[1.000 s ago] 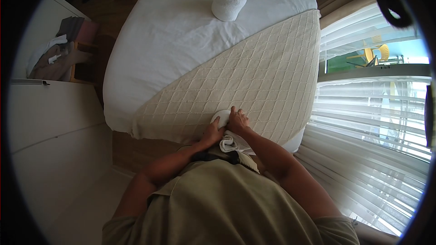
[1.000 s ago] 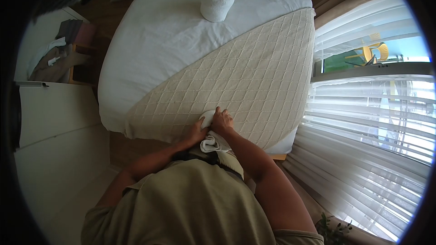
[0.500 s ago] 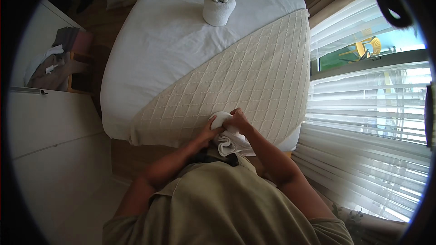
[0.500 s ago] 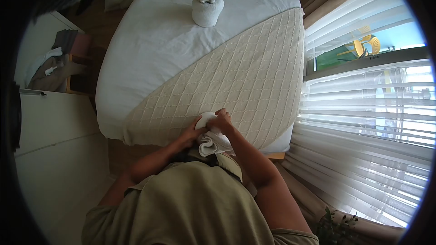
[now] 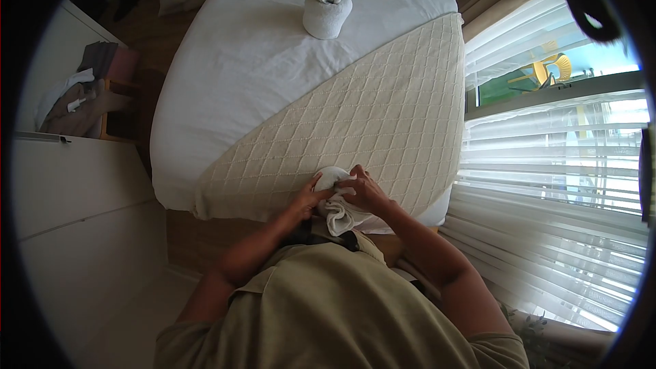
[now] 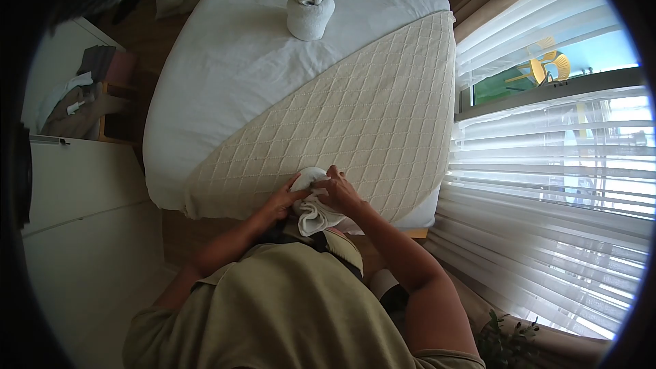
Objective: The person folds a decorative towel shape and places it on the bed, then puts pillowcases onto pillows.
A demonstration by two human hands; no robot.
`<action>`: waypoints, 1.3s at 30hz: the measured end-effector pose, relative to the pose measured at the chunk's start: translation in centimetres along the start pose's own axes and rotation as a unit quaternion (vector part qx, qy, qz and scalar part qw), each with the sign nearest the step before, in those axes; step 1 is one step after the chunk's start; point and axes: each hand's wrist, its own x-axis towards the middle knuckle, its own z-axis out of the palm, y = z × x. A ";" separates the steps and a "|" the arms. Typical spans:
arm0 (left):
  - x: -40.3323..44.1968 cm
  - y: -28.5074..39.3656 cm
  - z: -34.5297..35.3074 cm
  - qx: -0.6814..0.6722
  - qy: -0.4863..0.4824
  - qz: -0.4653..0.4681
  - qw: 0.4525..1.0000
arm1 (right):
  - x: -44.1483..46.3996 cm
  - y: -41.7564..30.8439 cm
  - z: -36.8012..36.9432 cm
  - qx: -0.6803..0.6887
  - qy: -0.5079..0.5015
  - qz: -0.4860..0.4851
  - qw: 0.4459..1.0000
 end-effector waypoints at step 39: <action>-1.1 1.1 2.5 0.083 0.052 0.050 0.994 | 2.2 -0.8 4.0 -0.009 0.143 0.197 0.970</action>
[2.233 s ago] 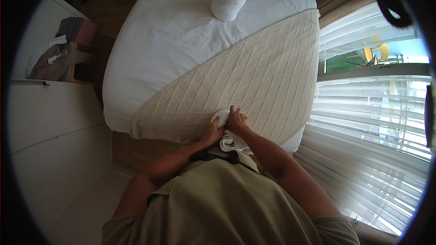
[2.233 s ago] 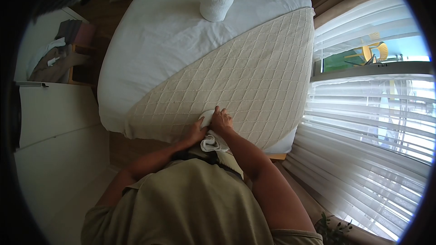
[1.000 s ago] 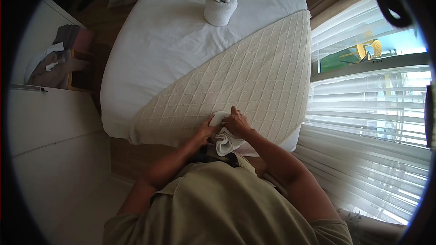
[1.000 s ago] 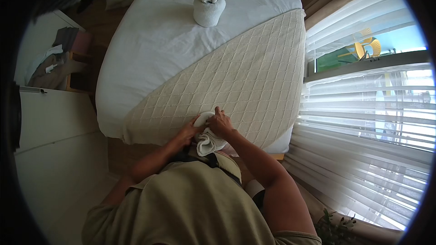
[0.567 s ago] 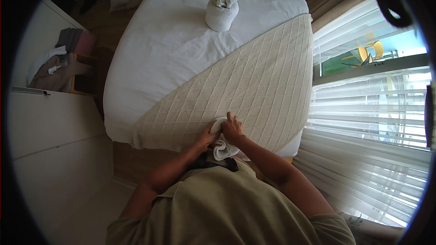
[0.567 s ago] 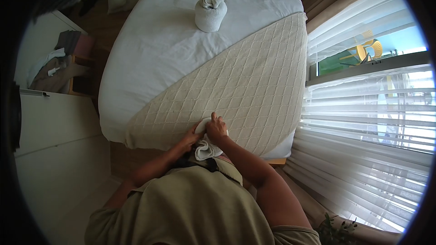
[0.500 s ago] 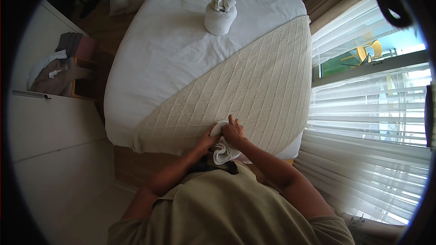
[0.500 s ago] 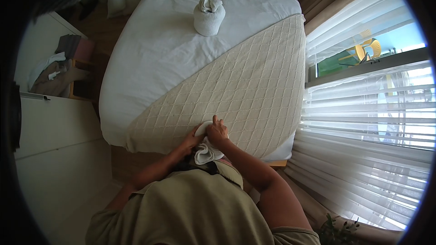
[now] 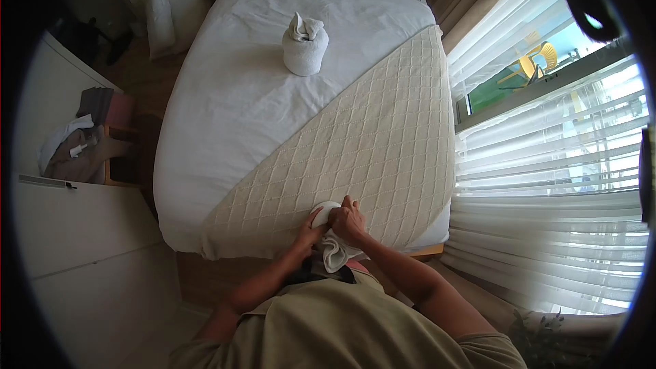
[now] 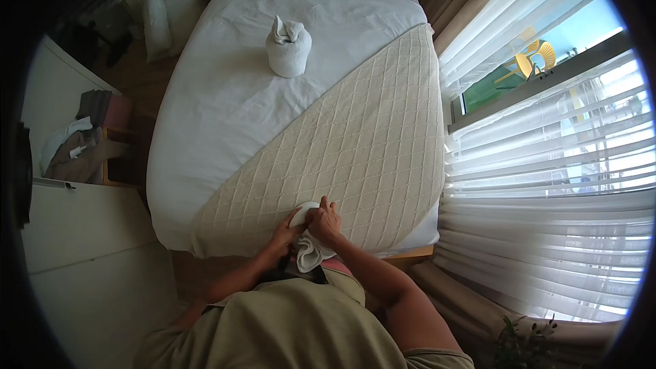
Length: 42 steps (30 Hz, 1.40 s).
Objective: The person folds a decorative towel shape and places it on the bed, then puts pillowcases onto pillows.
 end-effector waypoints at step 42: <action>35.9 29.9 9.5 0.111 -0.049 0.384 0.916 | 49.6 9.5 -16.2 0.448 0.066 -0.265 0.851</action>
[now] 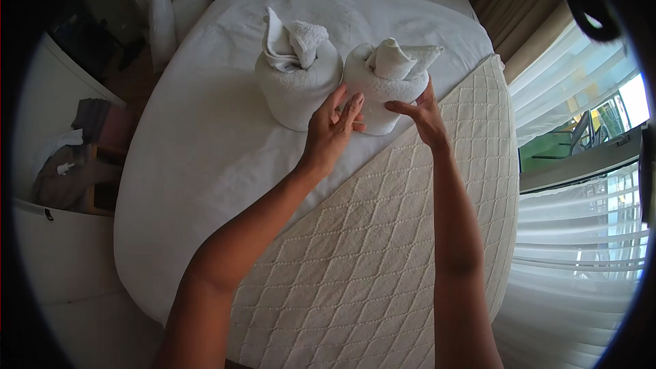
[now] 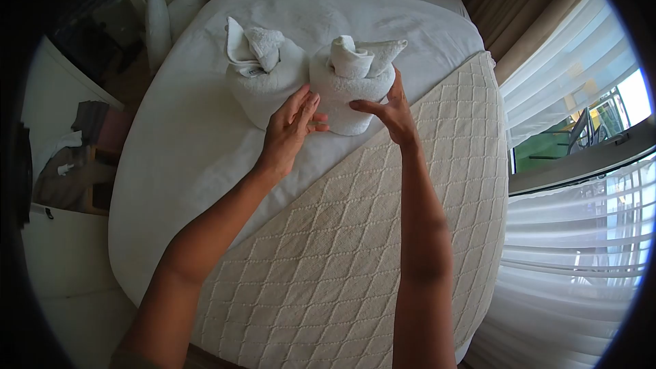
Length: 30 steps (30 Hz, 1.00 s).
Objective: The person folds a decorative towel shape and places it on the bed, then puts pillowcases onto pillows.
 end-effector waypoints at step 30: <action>3.9 3.0 -12.6 0.337 0.205 0.366 0.843 | 0.3 -10.2 12.9 -0.381 0.175 -0.331 0.845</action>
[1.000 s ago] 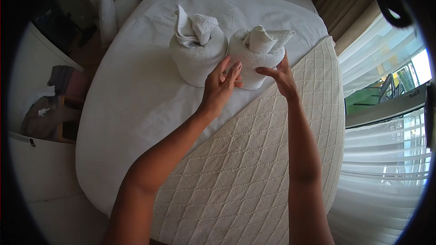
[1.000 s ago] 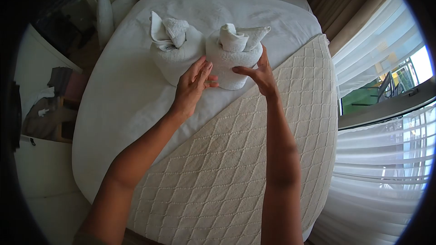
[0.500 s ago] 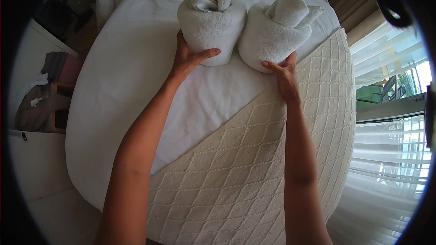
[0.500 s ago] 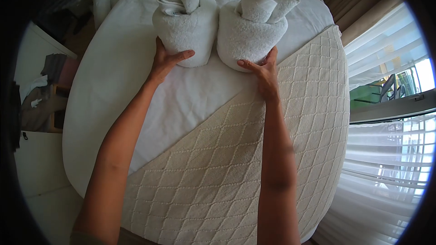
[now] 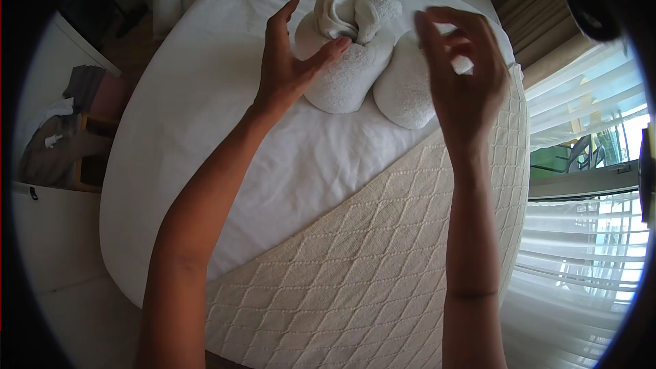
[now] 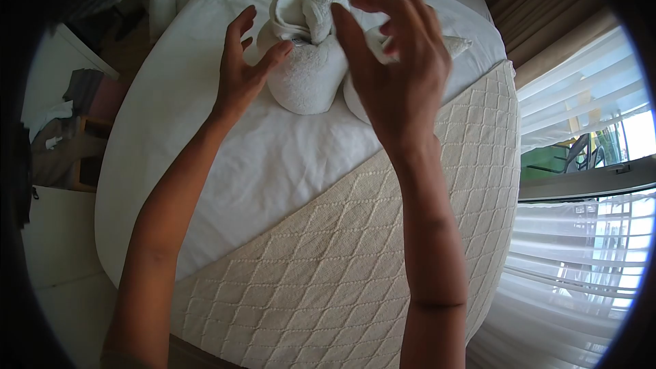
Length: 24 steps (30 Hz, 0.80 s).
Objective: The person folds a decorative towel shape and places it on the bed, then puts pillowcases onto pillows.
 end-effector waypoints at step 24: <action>8.9 4.2 -0.4 -0.045 -0.221 -0.158 0.961 | 10.8 1.3 2.1 0.115 -0.284 0.225 0.925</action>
